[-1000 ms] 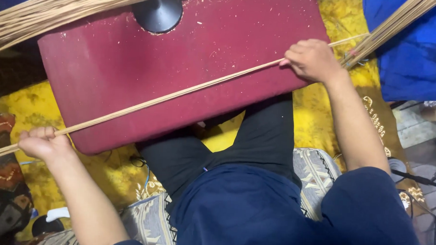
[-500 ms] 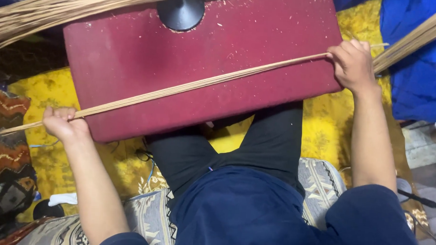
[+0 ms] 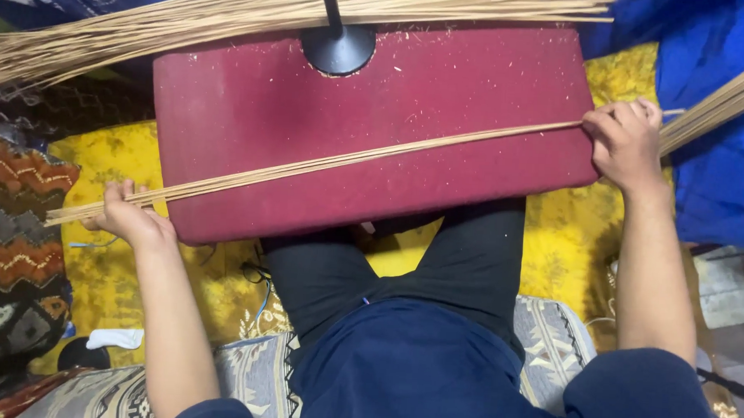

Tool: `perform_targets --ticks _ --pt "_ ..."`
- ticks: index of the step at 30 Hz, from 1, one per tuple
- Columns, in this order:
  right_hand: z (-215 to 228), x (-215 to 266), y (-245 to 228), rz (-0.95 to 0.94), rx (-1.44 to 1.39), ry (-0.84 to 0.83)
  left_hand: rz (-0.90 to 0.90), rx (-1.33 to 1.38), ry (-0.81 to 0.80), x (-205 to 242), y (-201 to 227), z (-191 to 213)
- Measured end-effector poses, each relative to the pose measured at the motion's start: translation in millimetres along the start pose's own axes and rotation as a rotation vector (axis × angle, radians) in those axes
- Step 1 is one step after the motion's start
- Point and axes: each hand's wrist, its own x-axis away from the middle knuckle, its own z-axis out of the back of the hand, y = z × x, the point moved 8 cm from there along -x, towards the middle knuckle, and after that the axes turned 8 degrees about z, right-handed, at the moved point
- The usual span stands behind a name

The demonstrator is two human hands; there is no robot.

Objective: Shaping and weaving rattan sticks to create a structured furniture component.

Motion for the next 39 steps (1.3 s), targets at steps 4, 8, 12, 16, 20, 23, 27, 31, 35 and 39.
perform_targets --ticks 4,8,12,16,20,23,27,31,35,39 --pt "-6 3 -2 -0.043 -0.007 -0.011 -0.158 -0.222 -0.023 3 -1 5" --pt "-1 -9 -21 -0.065 0.022 -0.062 -0.355 -0.383 -0.03 19 -2 3" --pt "0 -34 -58 0.005 0.003 -0.115 -0.457 -0.665 -0.056 60 1 -21" --pt "-16 -56 -97 0.104 -0.078 -0.127 -0.482 -0.87 -0.183 98 -1 -52" --pt "-28 -73 -120 0.108 -0.123 -0.155 -0.6 -1.154 -0.295 157 0 -94" --pt "-41 -79 -125 0.122 -0.178 -0.131 -0.889 -1.17 -0.682 194 -18 -126" --pt "-46 -80 -129 0.099 -0.204 -0.135 -0.974 -1.393 -1.005 220 -41 -145" --pt "-45 -75 -126 0.114 -0.246 -0.008 -1.179 -1.365 -1.076 230 -34 -155" --pt "-39 -75 -124 0.089 -0.27 0.051 -1.301 -1.336 -1.06 218 -40 -153" --pt "-37 -74 -125 0.099 -0.268 0.07 -1.229 -1.285 -1.025 209 -44 -148"
